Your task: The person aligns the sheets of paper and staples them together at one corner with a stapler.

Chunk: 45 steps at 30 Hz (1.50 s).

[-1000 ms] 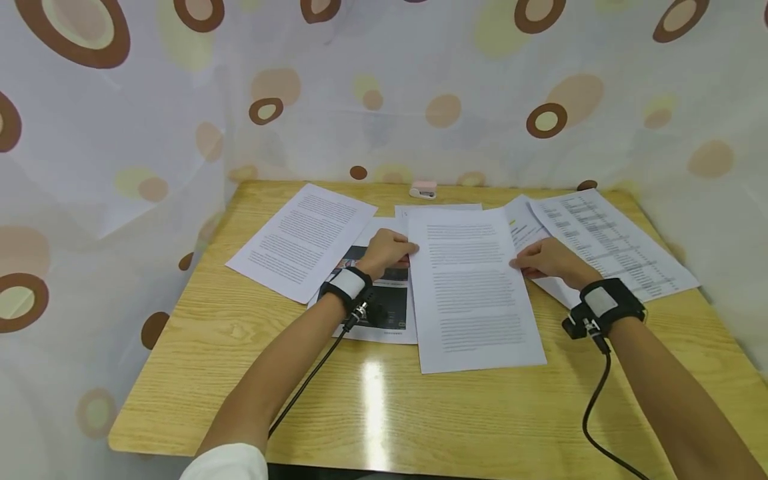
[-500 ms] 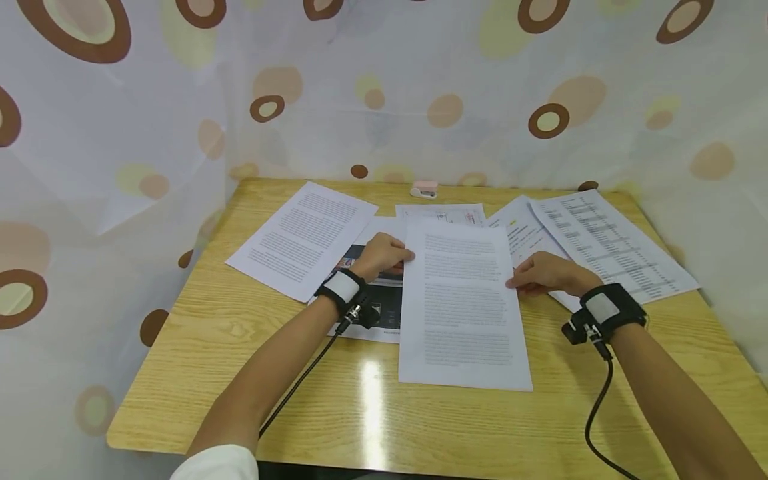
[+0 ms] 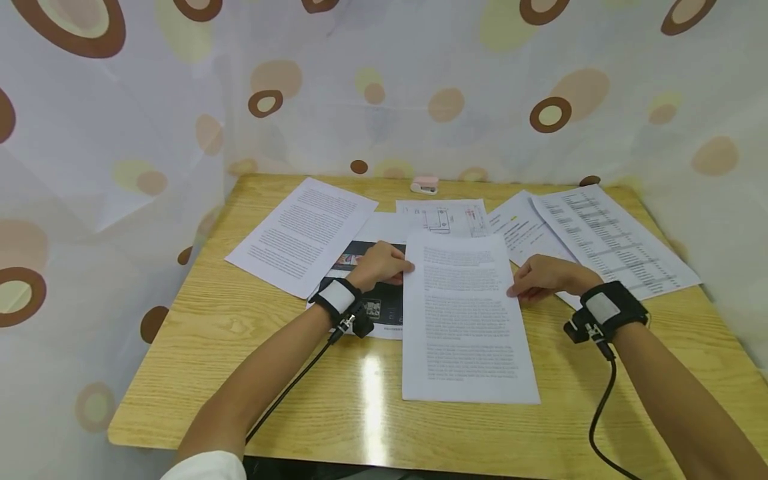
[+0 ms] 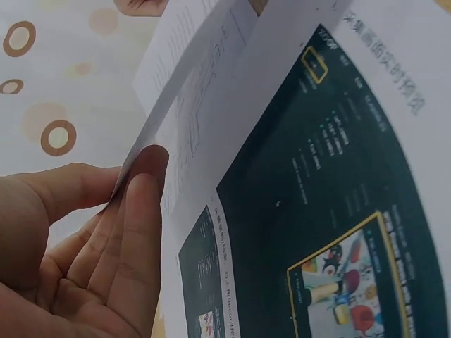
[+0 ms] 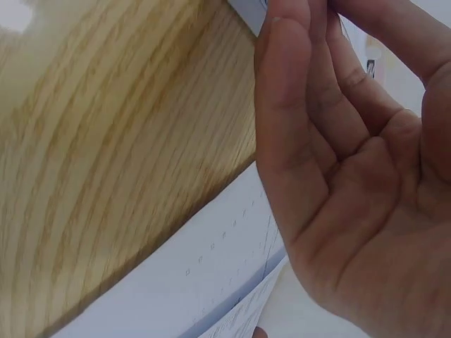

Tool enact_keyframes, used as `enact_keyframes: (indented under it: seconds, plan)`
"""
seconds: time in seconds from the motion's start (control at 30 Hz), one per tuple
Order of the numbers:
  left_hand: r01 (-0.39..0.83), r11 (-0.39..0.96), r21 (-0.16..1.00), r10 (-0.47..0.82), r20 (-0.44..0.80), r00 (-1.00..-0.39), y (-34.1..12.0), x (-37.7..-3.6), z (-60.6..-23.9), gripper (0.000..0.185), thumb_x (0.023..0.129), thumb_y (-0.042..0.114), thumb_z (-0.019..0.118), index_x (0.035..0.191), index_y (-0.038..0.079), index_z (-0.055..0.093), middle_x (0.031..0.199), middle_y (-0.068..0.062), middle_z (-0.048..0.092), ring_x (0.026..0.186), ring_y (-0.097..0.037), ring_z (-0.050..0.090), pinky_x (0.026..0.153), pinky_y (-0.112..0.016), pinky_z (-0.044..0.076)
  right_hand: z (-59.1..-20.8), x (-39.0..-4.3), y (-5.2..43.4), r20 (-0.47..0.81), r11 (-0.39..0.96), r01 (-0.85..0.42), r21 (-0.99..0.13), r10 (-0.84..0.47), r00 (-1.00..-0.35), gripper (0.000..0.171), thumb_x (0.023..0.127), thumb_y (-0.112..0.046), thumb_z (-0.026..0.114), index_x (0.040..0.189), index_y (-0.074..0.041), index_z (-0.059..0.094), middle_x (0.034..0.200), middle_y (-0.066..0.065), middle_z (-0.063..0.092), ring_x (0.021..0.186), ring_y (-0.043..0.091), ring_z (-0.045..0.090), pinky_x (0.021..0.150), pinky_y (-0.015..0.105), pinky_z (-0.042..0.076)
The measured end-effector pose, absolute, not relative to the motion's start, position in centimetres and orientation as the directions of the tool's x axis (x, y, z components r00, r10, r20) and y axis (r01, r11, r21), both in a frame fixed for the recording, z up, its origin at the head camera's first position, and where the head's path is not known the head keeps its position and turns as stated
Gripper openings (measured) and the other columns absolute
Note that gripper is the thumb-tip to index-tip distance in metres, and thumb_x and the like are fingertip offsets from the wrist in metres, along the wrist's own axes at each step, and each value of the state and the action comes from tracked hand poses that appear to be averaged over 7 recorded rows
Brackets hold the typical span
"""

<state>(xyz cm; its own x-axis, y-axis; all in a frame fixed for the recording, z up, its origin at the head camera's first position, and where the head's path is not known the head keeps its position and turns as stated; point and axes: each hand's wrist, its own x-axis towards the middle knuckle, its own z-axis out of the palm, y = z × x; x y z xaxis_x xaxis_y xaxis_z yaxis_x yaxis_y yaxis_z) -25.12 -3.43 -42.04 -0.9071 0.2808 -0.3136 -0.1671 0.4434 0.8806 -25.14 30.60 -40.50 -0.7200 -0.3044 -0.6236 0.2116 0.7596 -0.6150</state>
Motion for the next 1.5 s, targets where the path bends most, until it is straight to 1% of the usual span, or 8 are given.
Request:
enact_keyframes:
  seconds: [0.1,0.33,0.5,0.63,0.83,1.07,1.3,1.5]
  plan:
    - [-0.153,0.46,0.875,0.288,-0.31,-0.906,-3.4,-24.9,-42.1,0.017,0.094,0.011,0.071,0.105,-0.001,0.076,0.091,-0.009,0.073,0.07,-0.016,0.071,0.067,-0.025,0.056,-40.4,-24.8,30.2,-0.633,0.777,0.2,-0.597,-0.303,-0.712,0.023,0.086,-0.017,0.078,0.07,-0.005,0.068,0.07,0.006,0.068,0.062,0.014,0.063,0.06,0.024,0.052]
    - [-0.105,0.438,0.893,0.337,-0.272,-0.902,-3.2,-24.0,-42.3,0.014,0.093,0.006,0.07,0.099,-0.005,0.076,0.091,-0.013,0.072,0.069,-0.017,0.069,0.065,-0.027,0.057,-40.3,-24.3,29.7,-0.674,0.806,0.207,-0.554,-0.289,-0.68,0.02,0.084,-0.016,0.078,0.07,-0.004,0.069,0.068,0.004,0.068,0.06,0.011,0.062,0.058,0.023,0.051]
    - [-0.1,0.419,0.902,0.365,-0.268,-0.892,-2.6,-23.6,-42.8,0.011,0.092,0.003,0.07,0.095,-0.006,0.075,0.083,-0.012,0.072,0.065,-0.017,0.067,0.063,-0.027,0.057,-40.7,-24.1,30.2,-0.699,0.815,0.219,-0.537,-0.284,-0.657,0.02,0.084,-0.014,0.078,0.069,-0.005,0.068,0.067,0.004,0.068,0.058,0.011,0.063,0.056,0.021,0.05]
    - [-0.101,0.437,0.894,0.364,-0.278,-0.889,-2.1,-23.3,-43.0,0.011,0.092,0.004,0.07,0.09,-0.005,0.076,0.078,-0.011,0.071,0.061,-0.015,0.065,0.061,-0.026,0.056,-41.1,-23.6,30.5,-0.708,0.816,0.215,-0.537,-0.298,-0.641,0.022,0.084,-0.014,0.078,0.068,-0.005,0.068,0.067,0.005,0.068,0.057,0.01,0.063,0.054,0.019,0.048]
    - [-0.098,0.453,0.886,0.379,-0.291,-0.879,-1.6,-22.9,-43.1,0.013,0.092,0.005,0.07,0.085,-0.004,0.076,0.075,-0.009,0.071,0.061,-0.015,0.065,0.06,-0.027,0.056,-41.3,-23.1,31.1,-0.714,0.839,0.195,-0.509,-0.285,-0.64,0.024,0.083,-0.015,0.08,0.065,-0.006,0.067,0.062,0.002,0.065,0.054,0.008,0.061,0.052,0.019,0.047]
    - [-0.079,0.444,0.893,0.419,-0.284,-0.862,-1.4,-22.6,-43.2,0.016,0.093,0.005,0.07,0.081,-0.005,0.075,0.073,-0.01,0.071,0.063,-0.02,0.068,0.062,-0.03,0.057,-41.1,-22.7,31.4,-0.724,0.849,0.199,-0.49,-0.269,-0.635,0.021,0.082,-0.014,0.08,0.066,-0.006,0.068,0.062,0.002,0.065,0.053,0.008,0.061,0.051,0.019,0.047]
    - [-0.089,0.446,0.89,0.419,-0.296,-0.858,-1.5,-22.5,-43.3,0.014,0.092,0.005,0.07,0.084,-0.004,0.076,0.073,-0.01,0.071,0.063,-0.02,0.068,0.062,-0.03,0.057,-41.3,-22.5,31.3,-0.734,0.831,0.237,-0.503,-0.266,-0.625,0.021,0.081,-0.012,0.081,0.066,-0.005,0.067,0.063,0.003,0.067,0.053,0.007,0.06,0.051,0.018,0.047]
    - [-0.097,0.432,0.897,0.402,-0.288,-0.869,-1.5,-22.8,-43.0,0.013,0.092,0.004,0.07,0.084,-0.004,0.076,0.075,-0.01,0.071,0.062,-0.018,0.066,0.06,-0.027,0.056,-41.4,-22.8,30.9,-0.724,0.844,0.205,-0.495,-0.271,-0.634,0.02,0.083,-0.014,0.079,0.068,-0.003,0.07,0.062,0.003,0.066,0.053,0.008,0.06,0.05,0.018,0.046]
